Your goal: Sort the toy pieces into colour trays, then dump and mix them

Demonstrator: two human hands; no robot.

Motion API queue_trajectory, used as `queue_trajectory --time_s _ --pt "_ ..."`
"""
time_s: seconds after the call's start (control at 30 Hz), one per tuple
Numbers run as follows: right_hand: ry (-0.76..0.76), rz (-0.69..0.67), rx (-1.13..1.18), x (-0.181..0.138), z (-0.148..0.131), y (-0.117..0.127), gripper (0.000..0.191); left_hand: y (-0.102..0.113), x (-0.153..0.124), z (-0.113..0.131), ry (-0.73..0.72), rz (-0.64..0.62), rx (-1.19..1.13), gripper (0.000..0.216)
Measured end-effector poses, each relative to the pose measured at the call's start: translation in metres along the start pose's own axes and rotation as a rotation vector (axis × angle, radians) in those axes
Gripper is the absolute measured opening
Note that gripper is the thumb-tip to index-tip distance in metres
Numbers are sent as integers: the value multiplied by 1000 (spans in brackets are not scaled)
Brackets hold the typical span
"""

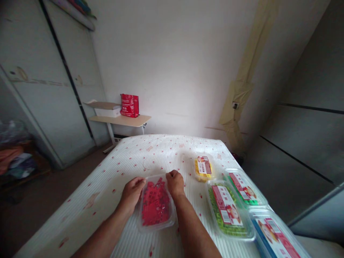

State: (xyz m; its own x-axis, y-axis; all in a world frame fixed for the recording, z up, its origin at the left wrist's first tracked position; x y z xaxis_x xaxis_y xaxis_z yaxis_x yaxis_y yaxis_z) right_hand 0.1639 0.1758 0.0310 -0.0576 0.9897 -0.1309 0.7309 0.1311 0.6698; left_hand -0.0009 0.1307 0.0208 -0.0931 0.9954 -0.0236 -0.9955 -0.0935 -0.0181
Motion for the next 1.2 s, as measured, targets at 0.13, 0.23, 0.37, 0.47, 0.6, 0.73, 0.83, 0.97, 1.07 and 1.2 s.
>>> queue_trajectory --time_s 0.13,0.23,0.37,0.47,0.6,0.73,0.83,0.97,1.07,1.2 --pt "9 4 -185 -10 -15 16 21 1 -2 -1 -45 5 -4 32" --pt "13 56 -308 -16 -25 45 25 3 -4 -1 -82 -5 -18 34" --pt "-160 177 -527 -13 -18 93 43 4 -3 -1 -101 -12 -39 36" --pt "-400 172 -634 -6 0 118 64 3 -2 -2 -105 -2 -37 35" --pt "-482 6 -557 0 17 126 83 2 -3 -3 -105 -2 -24 35" --pt "-424 -109 -557 3 21 124 88 2 -2 -5 -96 6 -3 38" --pt "-406 -124 -572 6 23 123 85 3 0 -8 -89 12 30 41" --pt "-282 -176 -606 13 20 119 74 3 1 -12 -112 0 114 40" --pt "-171 -212 -650 13 11 110 66 5 1 -8 -143 7 227 40" --pt "-65 -192 -741 0 -5 90 62 10 4 15 -234 23 497 33"
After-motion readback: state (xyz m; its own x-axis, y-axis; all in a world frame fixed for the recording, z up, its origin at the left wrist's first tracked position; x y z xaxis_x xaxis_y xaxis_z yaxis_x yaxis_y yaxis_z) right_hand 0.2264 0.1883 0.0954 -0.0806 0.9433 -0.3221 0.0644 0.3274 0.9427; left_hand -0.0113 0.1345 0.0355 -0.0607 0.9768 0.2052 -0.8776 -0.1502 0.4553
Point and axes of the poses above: each hand's wrist, its own x-axis towards the middle knuckle, its own y-axis out of the back of the hand, z = x × y, the point moved 2 cm from there along x, towards the middle knuckle, and after that the axes turned 15 degrees about -z, right-handed, at the moved point
